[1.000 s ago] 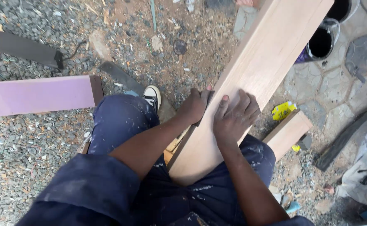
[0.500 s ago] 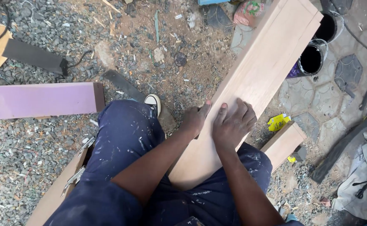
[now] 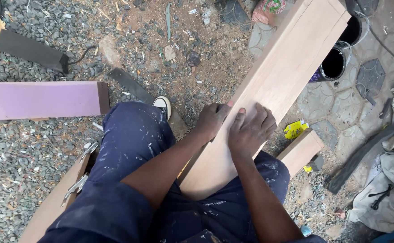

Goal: The person sits on the ground and sands a long wooden plank resting on their lap using a sanding block. They move the block back and forth along the length of the wood, occasionally adjusting their grip and the plank's position to smooth the surface.

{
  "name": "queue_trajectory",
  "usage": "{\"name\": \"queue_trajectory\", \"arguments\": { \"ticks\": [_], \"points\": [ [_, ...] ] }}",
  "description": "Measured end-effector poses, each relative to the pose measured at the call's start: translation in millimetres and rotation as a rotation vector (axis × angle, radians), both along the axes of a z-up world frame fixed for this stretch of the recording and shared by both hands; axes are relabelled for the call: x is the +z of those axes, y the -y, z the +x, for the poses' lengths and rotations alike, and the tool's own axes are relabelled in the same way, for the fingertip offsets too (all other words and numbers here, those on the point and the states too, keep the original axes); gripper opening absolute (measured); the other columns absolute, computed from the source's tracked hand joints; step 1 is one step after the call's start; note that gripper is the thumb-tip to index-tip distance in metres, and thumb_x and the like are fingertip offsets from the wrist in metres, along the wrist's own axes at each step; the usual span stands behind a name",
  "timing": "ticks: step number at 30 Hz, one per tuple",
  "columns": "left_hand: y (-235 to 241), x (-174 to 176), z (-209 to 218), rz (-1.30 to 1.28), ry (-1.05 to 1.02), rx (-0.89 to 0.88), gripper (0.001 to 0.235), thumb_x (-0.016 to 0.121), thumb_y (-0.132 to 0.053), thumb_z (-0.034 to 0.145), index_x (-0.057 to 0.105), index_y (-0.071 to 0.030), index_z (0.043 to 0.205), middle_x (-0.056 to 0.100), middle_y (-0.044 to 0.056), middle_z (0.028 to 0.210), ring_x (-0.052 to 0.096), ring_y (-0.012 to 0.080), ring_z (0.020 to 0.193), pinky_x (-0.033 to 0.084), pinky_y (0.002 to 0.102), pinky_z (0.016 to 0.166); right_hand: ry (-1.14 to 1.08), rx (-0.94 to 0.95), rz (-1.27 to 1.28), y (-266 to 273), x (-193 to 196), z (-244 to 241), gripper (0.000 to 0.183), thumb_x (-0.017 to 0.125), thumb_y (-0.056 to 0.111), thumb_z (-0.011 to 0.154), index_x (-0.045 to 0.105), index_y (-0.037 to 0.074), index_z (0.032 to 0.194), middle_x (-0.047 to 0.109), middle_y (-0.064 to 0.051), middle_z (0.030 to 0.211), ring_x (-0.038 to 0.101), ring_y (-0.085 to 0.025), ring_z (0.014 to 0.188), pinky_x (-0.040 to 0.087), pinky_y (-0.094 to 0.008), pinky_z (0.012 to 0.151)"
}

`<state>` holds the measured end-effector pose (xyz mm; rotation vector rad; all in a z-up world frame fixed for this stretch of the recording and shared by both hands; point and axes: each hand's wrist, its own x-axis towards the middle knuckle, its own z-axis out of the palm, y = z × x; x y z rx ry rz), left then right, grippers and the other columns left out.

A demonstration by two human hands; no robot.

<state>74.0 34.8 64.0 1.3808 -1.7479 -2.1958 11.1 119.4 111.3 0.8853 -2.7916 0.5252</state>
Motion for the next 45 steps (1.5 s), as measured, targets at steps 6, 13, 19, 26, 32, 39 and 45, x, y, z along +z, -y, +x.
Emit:
{"name": "queue_trajectory", "arguments": {
  "ticks": [6, 13, 19, 26, 32, 39, 45],
  "points": [
    [-0.3, -46.1, -9.5, 0.020, 0.090, -0.042, 0.090, 0.041, -0.082, 0.093, 0.068, -0.001, 0.121, 0.066, 0.031, 0.119, 0.060, 0.0469, 0.125, 0.043, 0.056, 0.109, 0.010, -0.004, -0.002, -0.2, -1.1, 1.3, 0.042, 0.049, 0.046, 0.107, 0.051, 0.011, 0.131, 0.044, -0.011, 0.125, 0.041, -0.036, 0.128, 0.033, -0.054, 0.105],
    [-8.9, -55.5, -13.4, 0.050, 0.088, -0.088, 0.094, 0.036, -0.083, 0.093, 0.063, 0.001, 0.124, 0.062, 0.034, 0.128, 0.054, 0.0510, 0.131, 0.040, 0.060, 0.111, -0.021, -0.005, 0.003, -1.7, -2.0, 0.6, 0.044, 0.046, 0.049, 0.108, 0.052, 0.011, 0.131, 0.044, -0.010, 0.124, 0.042, -0.036, 0.127, 0.032, -0.053, 0.105],
    [-5.6, -27.1, -19.6, 0.100, 0.096, -0.103, 0.096, 0.033, -0.083, 0.092, 0.062, 0.002, 0.127, 0.058, 0.034, 0.131, 0.050, 0.0526, 0.134, 0.038, 0.061, 0.113, -0.014, 0.021, -0.021, -5.0, -4.7, -1.3, 0.039, 0.055, 0.041, 0.106, 0.053, 0.009, 0.128, 0.045, -0.013, 0.120, 0.043, -0.038, 0.122, 0.031, -0.054, 0.105],
    [3.2, -39.9, -25.3, 0.126, 0.035, -0.133, 0.099, 0.028, -0.087, 0.091, 0.053, -0.003, 0.137, 0.051, 0.031, 0.141, 0.041, 0.0524, 0.141, 0.029, 0.061, 0.119, -0.017, 0.004, -0.026, -4.3, -8.2, -2.2, 0.041, 0.052, 0.045, 0.106, 0.051, 0.012, 0.130, 0.045, -0.011, 0.124, 0.042, -0.037, 0.124, 0.030, -0.054, 0.107],
    [6.5, 12.2, -15.6, 0.054, -0.020, -0.192, 0.096, 0.028, -0.082, 0.093, 0.048, -0.004, 0.147, 0.051, 0.032, 0.143, 0.044, 0.0521, 0.139, 0.031, 0.064, 0.116, -0.028, -0.006, -0.009, -1.3, -5.6, -1.8, 0.041, 0.052, 0.045, 0.106, 0.052, 0.013, 0.130, 0.045, -0.010, 0.123, 0.043, -0.035, 0.123, 0.033, -0.051, 0.104],
    [18.0, 25.2, -5.2, 0.021, -0.031, -0.167, 0.109, 0.010, -0.083, 0.094, 0.021, 0.002, 0.162, 0.041, 0.040, 0.150, 0.036, 0.0527, 0.146, 0.022, 0.057, 0.121, -0.010, -0.015, -0.024, -1.8, -3.6, 2.2, 0.041, 0.052, 0.045, 0.105, 0.054, 0.012, 0.129, 0.047, -0.012, 0.124, 0.045, -0.036, 0.124, 0.034, -0.054, 0.104],
    [10.4, -4.6, -19.6, -0.027, -0.119, -0.132, 0.112, 0.020, -0.088, 0.090, 0.024, -0.003, 0.162, 0.047, 0.034, 0.148, 0.042, 0.0543, 0.141, 0.031, 0.071, 0.112, -0.024, -0.024, 0.002, -2.2, -8.8, -0.9, 0.043, 0.050, 0.049, 0.106, 0.054, 0.013, 0.129, 0.047, -0.010, 0.123, 0.044, -0.035, 0.124, 0.034, -0.052, 0.104]
  ]
}}
